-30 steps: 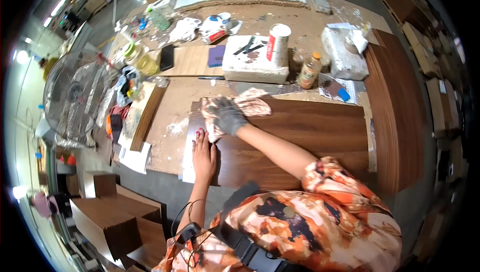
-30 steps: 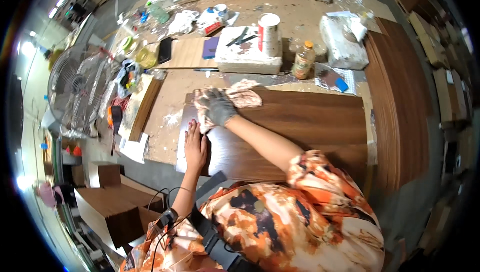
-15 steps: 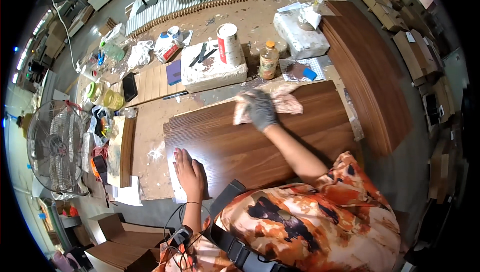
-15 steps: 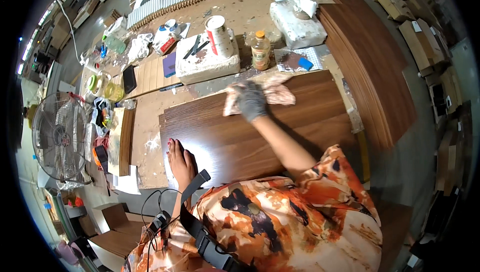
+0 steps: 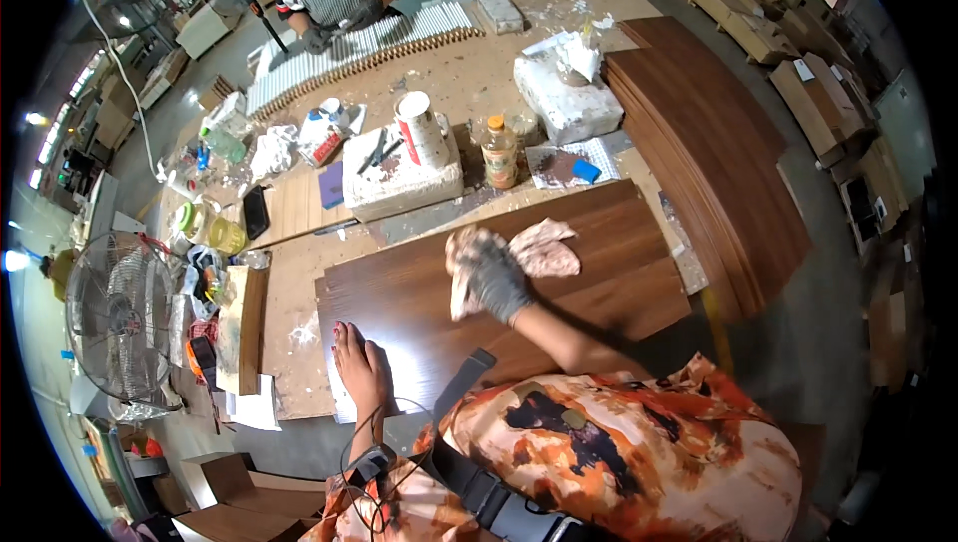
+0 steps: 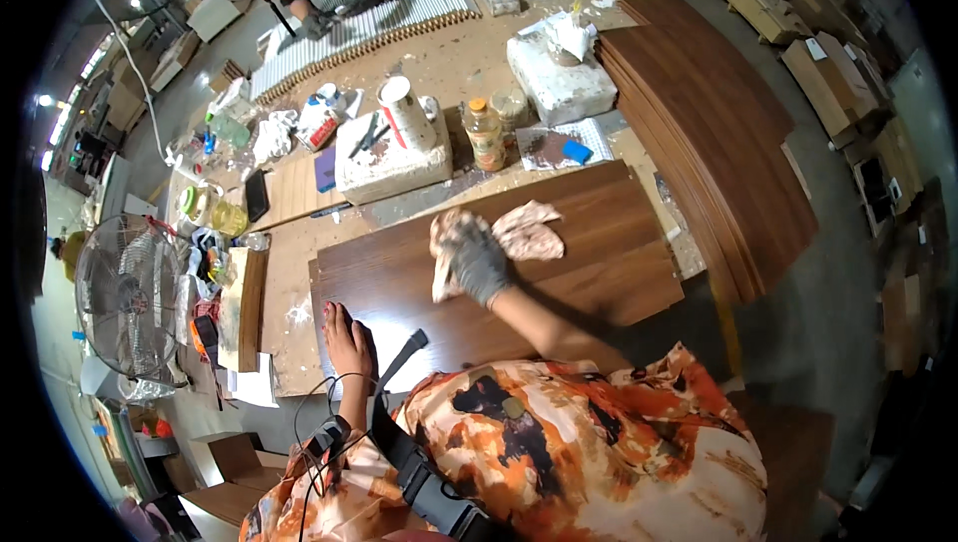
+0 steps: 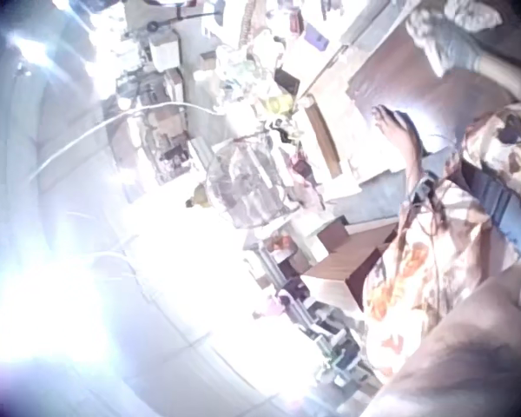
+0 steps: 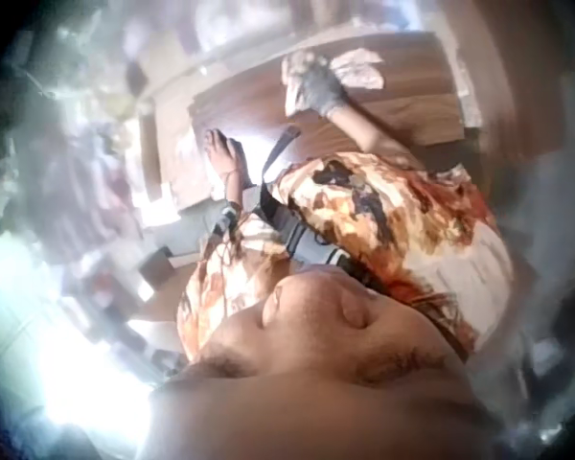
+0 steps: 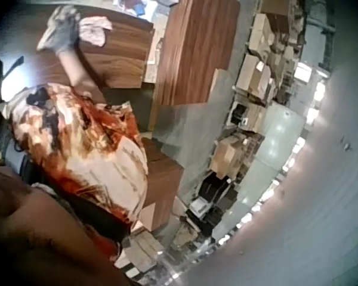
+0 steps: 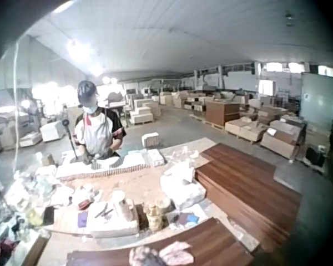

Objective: The person wipes a wooden panel with a cloth, applies liquid from a bottle to the panel, and continues wiping the surface with the cloth.

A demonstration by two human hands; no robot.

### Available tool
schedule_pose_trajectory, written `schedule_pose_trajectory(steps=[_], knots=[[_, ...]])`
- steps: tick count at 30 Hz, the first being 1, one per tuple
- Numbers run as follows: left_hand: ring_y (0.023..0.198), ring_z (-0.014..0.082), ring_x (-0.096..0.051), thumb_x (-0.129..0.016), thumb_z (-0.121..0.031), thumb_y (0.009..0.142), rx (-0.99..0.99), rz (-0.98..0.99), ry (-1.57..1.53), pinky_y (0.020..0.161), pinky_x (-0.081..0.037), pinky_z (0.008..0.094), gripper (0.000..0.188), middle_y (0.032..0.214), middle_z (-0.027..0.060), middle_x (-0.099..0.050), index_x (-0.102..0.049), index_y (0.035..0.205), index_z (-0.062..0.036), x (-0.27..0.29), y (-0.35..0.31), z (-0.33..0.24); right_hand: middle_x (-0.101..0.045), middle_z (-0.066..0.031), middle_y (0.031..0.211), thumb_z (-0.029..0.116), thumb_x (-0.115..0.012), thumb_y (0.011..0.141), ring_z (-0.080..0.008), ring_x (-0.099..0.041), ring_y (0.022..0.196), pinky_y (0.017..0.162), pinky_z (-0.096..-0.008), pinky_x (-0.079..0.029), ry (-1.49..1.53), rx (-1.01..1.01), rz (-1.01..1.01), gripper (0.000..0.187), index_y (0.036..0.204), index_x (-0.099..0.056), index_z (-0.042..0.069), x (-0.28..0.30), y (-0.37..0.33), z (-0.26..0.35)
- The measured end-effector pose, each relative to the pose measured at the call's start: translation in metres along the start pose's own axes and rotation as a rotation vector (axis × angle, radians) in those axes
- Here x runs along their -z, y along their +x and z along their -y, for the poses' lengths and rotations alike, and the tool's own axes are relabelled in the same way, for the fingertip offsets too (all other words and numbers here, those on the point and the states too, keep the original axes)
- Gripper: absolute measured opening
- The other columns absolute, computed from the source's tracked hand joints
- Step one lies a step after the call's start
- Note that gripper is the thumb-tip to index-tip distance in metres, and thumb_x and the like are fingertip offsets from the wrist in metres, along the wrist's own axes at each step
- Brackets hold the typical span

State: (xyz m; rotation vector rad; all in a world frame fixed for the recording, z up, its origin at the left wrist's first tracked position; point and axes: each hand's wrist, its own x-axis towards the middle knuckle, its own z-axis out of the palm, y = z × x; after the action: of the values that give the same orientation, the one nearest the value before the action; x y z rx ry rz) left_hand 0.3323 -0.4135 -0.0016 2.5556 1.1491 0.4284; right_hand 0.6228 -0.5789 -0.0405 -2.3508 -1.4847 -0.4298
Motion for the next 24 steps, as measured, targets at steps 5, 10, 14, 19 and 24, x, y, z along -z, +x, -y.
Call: schedule_pose_trajectory(steps=[5, 10, 14, 19, 24], knots=[[0.148, 0.0357, -0.035, -0.048, -0.021, 0.099, -0.016, -0.050, 0.036, 0.124, -0.020, 0.0482, 0.053, 0.158, 0.0217, -0.039, -0.046, 0.146, 0.0025, -0.001, -0.004, 0.015, -0.044, -0.0085, 0.155, 0.013, -0.062, 0.085, -0.0326, -0.033, 0.146, 0.124, -0.0434, -0.026, 0.407, 0.050, 0.163, 0.053, 0.138, -0.061, 0.021, 0.018, -0.012, -0.001], [0.146, 0.0344, -0.037, -0.050, -0.023, 0.098, -0.014, -0.047, -0.015, 0.124, -0.020, 0.0477, 0.053, 0.156, 0.0220, -0.042, -0.049, 0.145, 0.0007, 0.010, -0.004, -0.006, -0.054, -0.0149, 0.146, 0.013, -0.059, 0.092, -0.0272, -0.052, 0.133, 0.113, -0.0313, -0.040, 1.629, -0.325, 0.348, 0.047, 0.138, -0.056, 0.003, 0.020, -0.014, -0.029], [0.138, 0.0465, -0.042, -0.064, -0.032, 0.090, -0.345, -0.123, -0.078, 0.115, -0.033, 0.0536, 0.059, 0.148, 0.0239, -0.049, -0.054, 0.143, -0.0088, 0.019, -0.022, -0.042, -0.057, -0.0157, 0.139, 0.012, -0.055, 0.095, -0.0251, -0.057, 0.125, 0.106, -0.0309, -0.044, 2.360, -0.525, 0.498, 0.042, 0.135, -0.057, -0.003, 0.034, -0.006, -0.017], [0.137, 0.0475, -0.042, -0.069, -0.031, 0.089, -0.525, 0.080, -0.468, 0.113, -0.037, 0.0515, 0.065, 0.153, 0.0215, -0.042, -0.049, 0.148, -0.0138, -0.028, -0.038, -0.112, -0.061, -0.0125, 0.129, 0.011, -0.054, 0.096, -0.0245, -0.059, 0.116, 0.101, -0.0328, -0.046, 1.972, -0.479, 0.408, 0.037, 0.130, -0.060, -0.003, 0.043, -0.033, 0.003], [0.141, 0.0395, -0.038, -0.062, -0.027, 0.094, -0.531, 0.080, -0.336, 0.117, -0.034, 0.0498, 0.059, 0.157, 0.0154, -0.038, -0.047, 0.150, -0.0161, -0.061, -0.042, -0.156, -0.066, -0.0094, 0.119, 0.011, -0.054, 0.096, -0.0239, -0.061, 0.108, 0.096, -0.0348, -0.048, 1.463, -0.402, 0.193, 0.033, 0.125, -0.064, -0.003, 0.041, -0.047, 0.000]])
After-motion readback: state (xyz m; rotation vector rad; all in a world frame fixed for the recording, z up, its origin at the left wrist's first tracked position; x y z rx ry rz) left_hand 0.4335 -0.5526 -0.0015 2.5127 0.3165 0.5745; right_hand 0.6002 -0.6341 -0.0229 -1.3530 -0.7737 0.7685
